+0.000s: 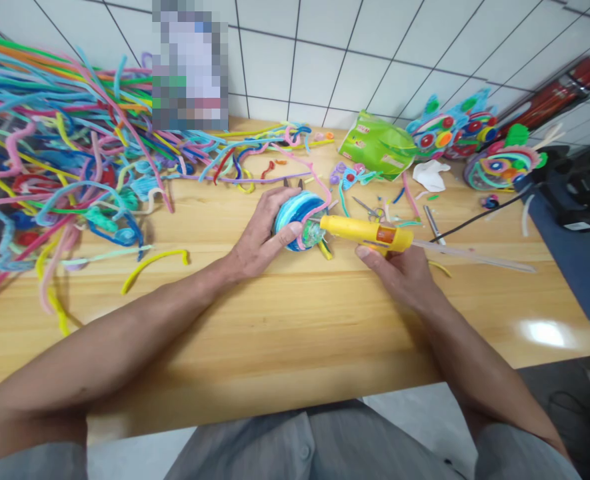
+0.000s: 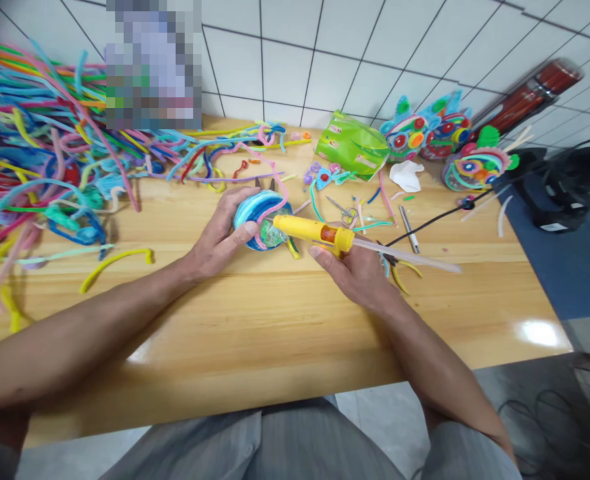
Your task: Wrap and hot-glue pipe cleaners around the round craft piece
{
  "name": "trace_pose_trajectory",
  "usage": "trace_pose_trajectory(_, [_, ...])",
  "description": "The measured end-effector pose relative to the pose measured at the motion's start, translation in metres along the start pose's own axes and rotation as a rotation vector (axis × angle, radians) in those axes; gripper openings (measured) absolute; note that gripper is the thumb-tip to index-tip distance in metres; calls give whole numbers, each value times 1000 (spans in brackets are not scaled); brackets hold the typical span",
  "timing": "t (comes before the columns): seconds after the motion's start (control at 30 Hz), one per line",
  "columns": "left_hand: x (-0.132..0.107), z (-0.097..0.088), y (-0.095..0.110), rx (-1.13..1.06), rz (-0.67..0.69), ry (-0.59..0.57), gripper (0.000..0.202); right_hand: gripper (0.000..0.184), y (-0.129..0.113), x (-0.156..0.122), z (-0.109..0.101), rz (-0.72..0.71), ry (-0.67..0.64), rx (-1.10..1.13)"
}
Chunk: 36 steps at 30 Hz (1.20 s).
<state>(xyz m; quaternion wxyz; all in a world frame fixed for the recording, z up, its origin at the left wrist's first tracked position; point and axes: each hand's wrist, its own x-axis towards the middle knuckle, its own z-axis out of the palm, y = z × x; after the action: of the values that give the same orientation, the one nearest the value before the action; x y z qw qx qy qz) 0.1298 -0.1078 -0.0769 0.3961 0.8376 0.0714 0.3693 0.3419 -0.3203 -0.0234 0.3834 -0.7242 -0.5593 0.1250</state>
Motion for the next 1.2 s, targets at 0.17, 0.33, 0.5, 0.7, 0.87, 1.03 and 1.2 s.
trace_pose_trajectory(0.17, [0, 0, 1, -4, 2, 5, 57, 30, -2, 1, -1, -14, -52, -26])
trace_pose_trajectory(0.33, [0, -1, 2, -2, -30, -4, 59, 28, -8, 2, -3, 13, -16, -49])
trace_pose_trajectory(0.5, [0, -1, 1, 5, -36, -11, 60, 27, -10, 1, -1, 19, -64, -7])
trace_pose_trajectory(0.7, [0, -2, 3, -3, -47, -22, 60, 32, -5, 2, -1, 9, -45, 7])
trace_pose_trajectory(0.87, [-1, -1, 1, -1, -34, -11, 58, 28, -5, 2, 0, -2, -77, 54])
trace_pose_trajectory(1.03, [-1, 0, 0, 11, -51, -10, 60, 36, -8, 6, -4, 39, 21, 98])
trace_pose_trajectory(1.2, [-2, -2, 2, 27, -82, -17, 59, 43, -14, 14, -54, 104, 199, 156])
